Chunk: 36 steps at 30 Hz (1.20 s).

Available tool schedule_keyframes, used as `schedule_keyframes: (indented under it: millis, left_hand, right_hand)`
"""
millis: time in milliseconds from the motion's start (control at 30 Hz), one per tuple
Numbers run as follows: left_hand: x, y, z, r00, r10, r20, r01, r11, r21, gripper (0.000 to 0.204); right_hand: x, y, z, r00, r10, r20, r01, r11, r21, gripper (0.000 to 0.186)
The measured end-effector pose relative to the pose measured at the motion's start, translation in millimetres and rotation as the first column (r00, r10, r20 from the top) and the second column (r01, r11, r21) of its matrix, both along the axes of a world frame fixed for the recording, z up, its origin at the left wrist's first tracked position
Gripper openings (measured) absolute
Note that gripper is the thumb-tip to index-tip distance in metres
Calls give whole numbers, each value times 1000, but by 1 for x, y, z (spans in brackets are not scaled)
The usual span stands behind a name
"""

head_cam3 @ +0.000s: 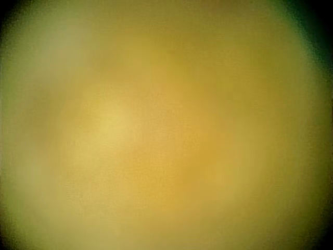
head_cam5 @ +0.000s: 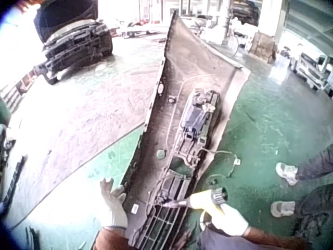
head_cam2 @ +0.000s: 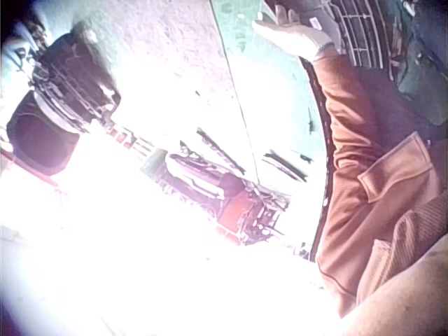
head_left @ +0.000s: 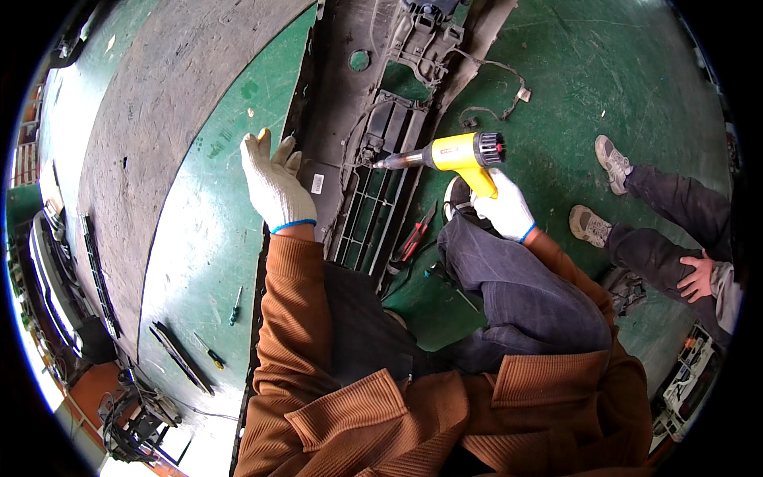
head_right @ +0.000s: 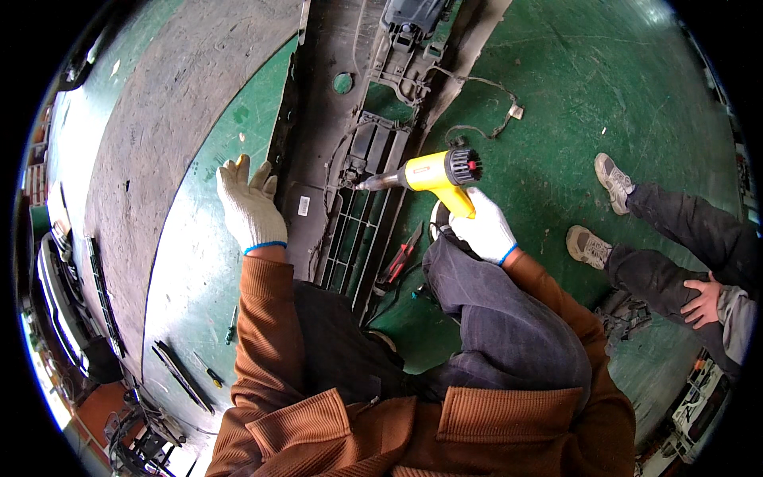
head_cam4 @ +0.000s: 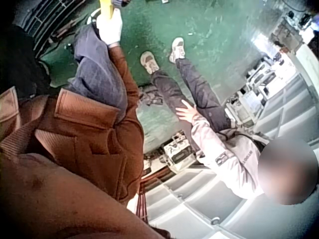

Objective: The person sits on the floor and works on a detached car bumper, using a screwdriver to remove screws and a heat gun to soften adhesive. They peel off a plastic cover and use a utility knife to trim material from the bumper's interior.

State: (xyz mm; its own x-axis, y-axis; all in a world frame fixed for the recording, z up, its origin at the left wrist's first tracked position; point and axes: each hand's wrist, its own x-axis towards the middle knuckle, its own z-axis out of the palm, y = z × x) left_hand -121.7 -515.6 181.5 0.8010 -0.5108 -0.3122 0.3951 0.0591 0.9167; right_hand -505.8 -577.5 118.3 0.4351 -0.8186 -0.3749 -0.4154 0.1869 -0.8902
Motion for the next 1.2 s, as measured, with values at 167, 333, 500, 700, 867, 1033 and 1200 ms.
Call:
schedule_keyframes:
  millis: [167,333,500,700,867,1033,1200]
  left_hand:
    - [0,-1,-1,1000,7,-4,-7,1000,1,81]
    - [0,-2,-3,1000,3,-14,-3,1000,-3,80]
    - [0,-2,-5,1000,1,-15,-1,1000,-10,79]
    - [1,-2,-4,1000,0,-22,0,1000,-8,79]
    - [-1,-2,-3,1000,-2,-8,2,1000,7,79]
    - [-3,-3,1,1000,-7,-2,7,1000,16,81]
    - [-1,-2,-2,1000,-13,-3,13,1000,14,83]
  right_hand:
    - [-3,-1,1,1000,5,-8,-4,999,47,40]
    - [-1,-2,5,1000,-12,-3,13,996,91,40]
    - [2,-1,8,1000,-20,12,19,995,93,37]
    - [1,-1,7,1000,-21,8,20,996,88,36]
    - [0,0,5,1000,-15,-3,15,998,65,39]
    - [-3,-1,2,1000,-21,-7,22,997,68,42]
    - [-1,-1,4,1000,-22,8,21,996,82,43]
